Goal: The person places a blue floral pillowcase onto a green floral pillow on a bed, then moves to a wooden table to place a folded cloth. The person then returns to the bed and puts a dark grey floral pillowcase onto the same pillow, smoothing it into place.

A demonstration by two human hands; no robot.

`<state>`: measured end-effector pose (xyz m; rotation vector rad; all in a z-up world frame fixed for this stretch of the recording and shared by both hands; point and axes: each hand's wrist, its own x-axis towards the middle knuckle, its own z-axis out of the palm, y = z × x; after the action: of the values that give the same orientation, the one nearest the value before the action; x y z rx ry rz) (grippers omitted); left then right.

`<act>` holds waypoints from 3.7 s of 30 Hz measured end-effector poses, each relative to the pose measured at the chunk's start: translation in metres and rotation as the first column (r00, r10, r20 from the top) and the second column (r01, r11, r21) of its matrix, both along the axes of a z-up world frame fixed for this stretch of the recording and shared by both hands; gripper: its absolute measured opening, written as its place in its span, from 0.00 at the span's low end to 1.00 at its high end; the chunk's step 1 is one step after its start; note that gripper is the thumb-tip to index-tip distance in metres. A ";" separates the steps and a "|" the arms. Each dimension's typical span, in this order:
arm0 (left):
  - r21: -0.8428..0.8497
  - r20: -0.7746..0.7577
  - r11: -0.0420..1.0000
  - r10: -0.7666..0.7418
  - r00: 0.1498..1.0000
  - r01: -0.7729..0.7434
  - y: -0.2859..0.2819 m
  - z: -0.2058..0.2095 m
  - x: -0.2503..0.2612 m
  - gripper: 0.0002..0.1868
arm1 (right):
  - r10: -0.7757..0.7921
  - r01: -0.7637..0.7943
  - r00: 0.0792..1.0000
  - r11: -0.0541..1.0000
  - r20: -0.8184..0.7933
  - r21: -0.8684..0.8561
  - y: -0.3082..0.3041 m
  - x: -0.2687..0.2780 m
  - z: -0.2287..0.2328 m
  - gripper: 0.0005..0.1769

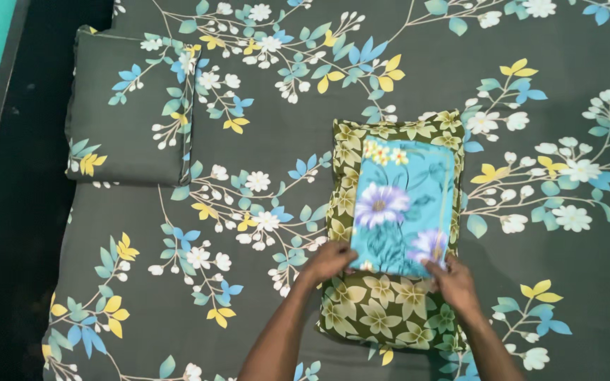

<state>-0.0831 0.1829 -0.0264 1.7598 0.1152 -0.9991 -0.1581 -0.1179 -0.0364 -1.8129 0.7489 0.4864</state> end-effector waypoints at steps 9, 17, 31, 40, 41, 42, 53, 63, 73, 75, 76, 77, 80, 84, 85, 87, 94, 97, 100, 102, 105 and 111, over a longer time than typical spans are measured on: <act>0.633 0.713 0.773 -0.564 0.417 -0.036 -0.061 0.075 -0.006 0.32 | 0.697 -0.210 0.661 0.527 0.277 -0.823 0.047 0.022 0.058 0.35; 0.626 0.752 0.767 -0.545 0.372 -0.140 -0.115 0.043 0.060 0.32 | 0.748 -0.230 0.626 0.446 0.220 -0.865 0.037 0.125 0.028 0.30; 0.528 0.796 0.778 -0.315 0.517 -0.340 -0.109 -0.001 0.099 0.40 | 0.693 -0.066 0.552 0.590 0.463 -0.805 0.039 0.152 0.005 0.31; 0.563 0.777 0.760 -0.351 0.523 -0.325 -0.108 -0.012 0.101 0.41 | 0.681 -0.097 0.587 0.595 0.437 -0.798 0.035 0.152 -0.010 0.33; 0.560 0.778 0.762 -0.350 0.522 -0.324 -0.108 -0.012 0.102 0.41 | 0.682 -0.093 0.583 0.597 0.443 -0.797 0.035 0.152 -0.010 0.33; 0.558 0.779 0.763 -0.347 0.523 -0.326 -0.108 -0.011 0.101 0.41 | 0.684 -0.093 0.576 0.599 0.448 -0.795 0.035 0.152 -0.010 0.33; 0.497 0.832 0.778 -0.300 0.467 -0.385 -0.110 -0.009 0.098 0.39 | 0.675 -0.100 0.550 0.637 0.491 -0.764 0.033 0.149 -0.009 0.31; 0.487 0.844 0.770 -0.296 0.446 -0.411 -0.110 -0.015 0.098 0.39 | 0.670 -0.100 0.551 0.645 0.497 -0.758 0.034 0.148 -0.007 0.30; 0.468 0.861 0.768 -0.283 0.424 -0.437 -0.109 -0.018 0.102 0.37 | 0.716 -0.146 0.551 0.587 0.427 -0.796 0.035 0.153 -0.007 0.34; 0.456 0.860 0.783 -0.266 0.435 -0.423 -0.109 -0.025 0.091 0.35 | 0.725 -0.185 0.539 0.599 0.429 -0.779 0.025 0.145 -0.014 0.35; 0.423 0.869 0.807 -0.232 0.437 -0.412 -0.106 -0.025 0.087 0.35 | 0.726 -0.204 0.541 0.603 0.424 -0.771 0.024 0.141 -0.016 0.38; 0.388 0.876 0.830 -0.198 0.439 -0.401 -0.105 -0.024 0.081 0.35 | 0.728 -0.223 0.542 0.606 0.419 -0.764 0.020 0.138 -0.016 0.42; 0.180 0.870 0.944 -0.022 0.492 -0.276 -0.086 -0.016 0.049 0.37 | 0.623 -0.181 0.523 0.747 0.581 -0.639 0.015 0.113 -0.020 0.57; 0.192 0.835 0.981 -0.153 0.529 -0.020 -0.039 -0.004 -0.032 0.44 | 0.408 -0.201 0.631 0.908 0.660 -0.369 0.020 0.020 -0.020 0.70; 0.283 0.826 0.959 -0.258 0.502 0.026 -0.031 -0.001 -0.050 0.43 | 0.477 -0.182 0.604 0.862 0.638 -0.473 0.018 0.002 -0.018 0.70; 0.271 0.801 0.962 -0.201 0.564 -0.041 -0.020 0.001 -0.072 0.37 | 0.459 -0.122 0.584 0.865 0.669 -0.487 0.018 -0.024 -0.015 0.61; 0.203 0.836 0.948 -0.037 0.547 -0.247 -0.028 0.008 -0.068 0.30 | 0.119 0.082 0.838 0.937 0.532 -0.339 0.031 -0.043 -0.008 0.24; 0.117 0.787 0.957 0.072 0.613 -0.264 -0.023 0.012 -0.053 0.26 | -0.104 0.177 0.842 0.980 0.529 -0.089 0.028 -0.040 -0.004 0.17; 0.134 0.782 0.971 0.018 0.623 -0.197 -0.016 0.020 -0.054 0.26 | 0.181 0.162 0.726 0.893 0.664 -0.420 0.025 -0.049 -0.002 0.18; 0.214 0.813 0.976 -0.151 0.562 -0.048 -0.005 0.026 -0.057 0.25 | 0.272 0.114 0.724 0.859 0.634 -0.499 0.020 -0.060 -0.003 0.19; 0.260 0.811 0.962 -0.263 0.522 0.080 0.004 0.032 -0.059 0.23 | 0.337 0.028 0.748 0.845 0.572 -0.535 0.006 -0.072 -0.004 0.20; 0.168 0.928 0.981 -0.191 0.320 0.099 0.001 0.053 -0.033 0.13 | 0.495 -0.046 0.611 0.801 0.618 -0.596 -0.020 -0.041 0.030 0.15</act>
<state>-0.1162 0.1835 0.0270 2.1963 -0.8001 0.1010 -0.1989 -0.1375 -0.0060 -2.4111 -0.0381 -0.3639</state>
